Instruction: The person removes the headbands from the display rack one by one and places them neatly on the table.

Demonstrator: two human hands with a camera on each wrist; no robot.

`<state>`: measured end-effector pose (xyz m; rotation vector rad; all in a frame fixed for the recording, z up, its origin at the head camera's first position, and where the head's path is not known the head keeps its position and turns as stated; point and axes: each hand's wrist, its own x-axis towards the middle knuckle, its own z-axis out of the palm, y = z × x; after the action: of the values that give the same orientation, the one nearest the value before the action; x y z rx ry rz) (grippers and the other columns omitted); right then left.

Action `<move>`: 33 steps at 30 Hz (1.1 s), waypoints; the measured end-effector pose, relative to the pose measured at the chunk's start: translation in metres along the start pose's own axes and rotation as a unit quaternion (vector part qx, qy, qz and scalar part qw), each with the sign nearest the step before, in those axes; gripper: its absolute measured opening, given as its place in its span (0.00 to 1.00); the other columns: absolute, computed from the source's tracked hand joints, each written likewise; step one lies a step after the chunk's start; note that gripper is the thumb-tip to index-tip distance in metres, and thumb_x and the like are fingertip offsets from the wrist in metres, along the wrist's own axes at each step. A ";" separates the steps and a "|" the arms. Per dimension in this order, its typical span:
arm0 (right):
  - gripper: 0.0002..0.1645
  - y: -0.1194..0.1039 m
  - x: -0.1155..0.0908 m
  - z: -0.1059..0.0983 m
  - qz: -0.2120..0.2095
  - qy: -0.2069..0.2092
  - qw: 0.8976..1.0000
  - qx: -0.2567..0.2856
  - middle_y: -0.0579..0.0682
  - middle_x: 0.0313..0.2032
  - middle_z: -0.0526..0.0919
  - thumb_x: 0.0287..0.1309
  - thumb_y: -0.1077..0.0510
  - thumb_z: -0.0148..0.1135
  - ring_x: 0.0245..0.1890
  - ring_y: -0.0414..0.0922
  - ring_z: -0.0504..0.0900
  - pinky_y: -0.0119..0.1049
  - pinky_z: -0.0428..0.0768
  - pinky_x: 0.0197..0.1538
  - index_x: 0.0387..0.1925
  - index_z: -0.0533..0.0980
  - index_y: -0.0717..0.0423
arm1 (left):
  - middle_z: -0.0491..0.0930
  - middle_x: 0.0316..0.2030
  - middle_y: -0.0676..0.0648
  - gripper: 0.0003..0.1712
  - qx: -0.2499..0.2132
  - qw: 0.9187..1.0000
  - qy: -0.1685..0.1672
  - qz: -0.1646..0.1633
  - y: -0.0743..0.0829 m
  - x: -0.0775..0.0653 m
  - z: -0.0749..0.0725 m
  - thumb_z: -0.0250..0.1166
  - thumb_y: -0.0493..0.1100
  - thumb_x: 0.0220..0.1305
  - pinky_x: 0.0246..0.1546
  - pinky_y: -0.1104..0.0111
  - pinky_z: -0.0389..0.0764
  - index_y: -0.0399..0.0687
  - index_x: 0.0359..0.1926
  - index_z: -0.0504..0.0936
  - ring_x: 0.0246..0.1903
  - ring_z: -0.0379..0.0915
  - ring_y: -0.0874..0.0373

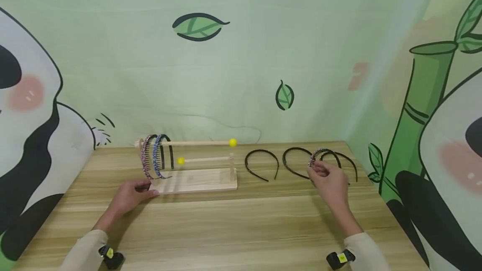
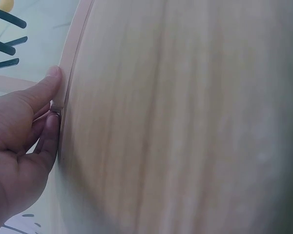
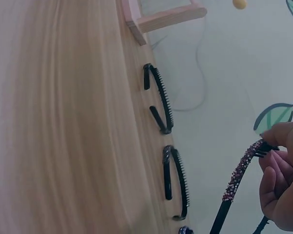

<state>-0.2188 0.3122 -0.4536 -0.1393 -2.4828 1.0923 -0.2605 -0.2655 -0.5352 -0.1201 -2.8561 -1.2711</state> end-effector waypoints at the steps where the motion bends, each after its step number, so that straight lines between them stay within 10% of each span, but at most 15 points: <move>1: 0.24 0.002 -0.001 -0.001 0.001 0.002 1.000 -0.007 0.60 0.41 0.90 0.63 0.48 0.71 0.36 0.44 0.87 0.18 0.76 0.34 0.50 0.84 0.63 | 0.83 0.55 0.34 0.36 0.000 1.000 -0.001 0.001 0.000 0.000 0.000 0.76 0.50 0.60 0.56 0.49 0.81 0.31 0.61 0.79 0.53 0.81 0.42; 33: 0.21 0.072 -0.025 -0.032 0.075 -0.043 0.987 -0.137 0.59 0.39 0.90 0.61 0.52 0.72 0.37 0.55 0.86 0.45 0.77 0.36 0.48 0.85 0.64 | 0.84 0.54 0.35 0.34 0.000 1.000 -0.002 0.000 -0.003 0.002 0.000 0.76 0.50 0.61 0.55 0.50 0.81 0.32 0.61 0.80 0.51 0.82 0.45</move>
<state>-0.1883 0.3772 -0.4947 -0.3719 -2.7285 0.8228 -0.2625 -0.2674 -0.5372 -0.1234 -2.8584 -1.2714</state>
